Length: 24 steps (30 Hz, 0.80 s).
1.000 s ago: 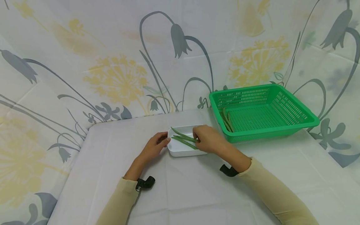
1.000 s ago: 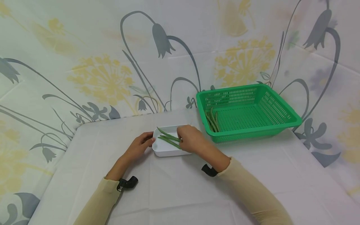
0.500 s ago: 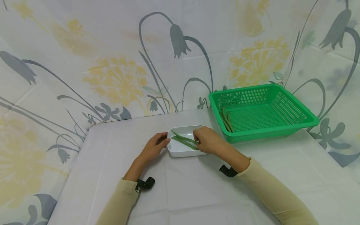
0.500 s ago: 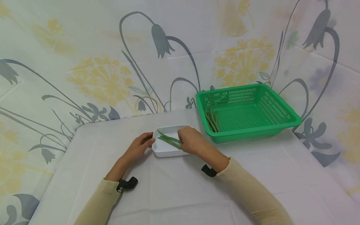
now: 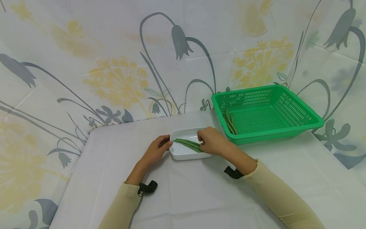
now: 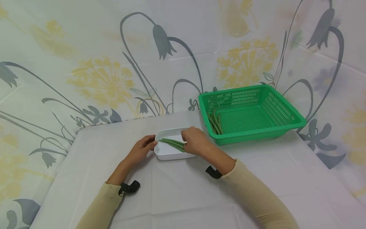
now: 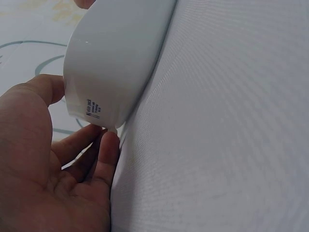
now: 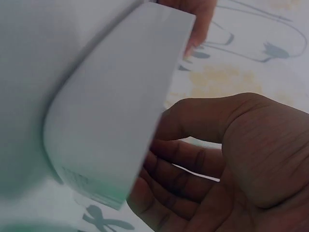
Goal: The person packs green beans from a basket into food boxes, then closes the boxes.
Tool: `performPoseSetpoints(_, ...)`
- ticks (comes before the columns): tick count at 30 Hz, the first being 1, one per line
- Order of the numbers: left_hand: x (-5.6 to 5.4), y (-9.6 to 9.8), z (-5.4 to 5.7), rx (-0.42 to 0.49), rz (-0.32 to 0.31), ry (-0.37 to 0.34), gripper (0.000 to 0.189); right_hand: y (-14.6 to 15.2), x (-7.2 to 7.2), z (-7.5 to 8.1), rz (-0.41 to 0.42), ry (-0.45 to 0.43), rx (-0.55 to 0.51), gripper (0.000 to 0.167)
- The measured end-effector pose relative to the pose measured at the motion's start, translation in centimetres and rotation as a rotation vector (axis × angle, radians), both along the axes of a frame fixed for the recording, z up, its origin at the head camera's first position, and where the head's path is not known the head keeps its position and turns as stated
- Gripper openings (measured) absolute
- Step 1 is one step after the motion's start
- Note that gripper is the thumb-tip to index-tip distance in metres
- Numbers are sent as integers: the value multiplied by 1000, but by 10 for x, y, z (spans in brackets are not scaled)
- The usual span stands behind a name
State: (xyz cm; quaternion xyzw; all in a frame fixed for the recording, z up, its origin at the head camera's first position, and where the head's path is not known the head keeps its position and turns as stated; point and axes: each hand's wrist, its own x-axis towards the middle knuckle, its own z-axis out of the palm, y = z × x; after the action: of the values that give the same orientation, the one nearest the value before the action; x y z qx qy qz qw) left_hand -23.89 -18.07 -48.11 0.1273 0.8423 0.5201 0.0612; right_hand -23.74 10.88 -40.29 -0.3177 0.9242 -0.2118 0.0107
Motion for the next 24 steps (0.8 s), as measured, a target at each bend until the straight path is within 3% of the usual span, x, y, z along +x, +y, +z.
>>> performPoseSetpoints(6,1,0,2,-6,-8,2,54,11,3,19,-24,-14,-63,5)
performPoseSetpoints(14,2,-1,2,-5,-5,-4,54,31,-3,36,-126,113,-168,10)
performPoseSetpoints(24,1,-1,1,0,-4,-5,53,60,-15,50,-207,146,-252,15)
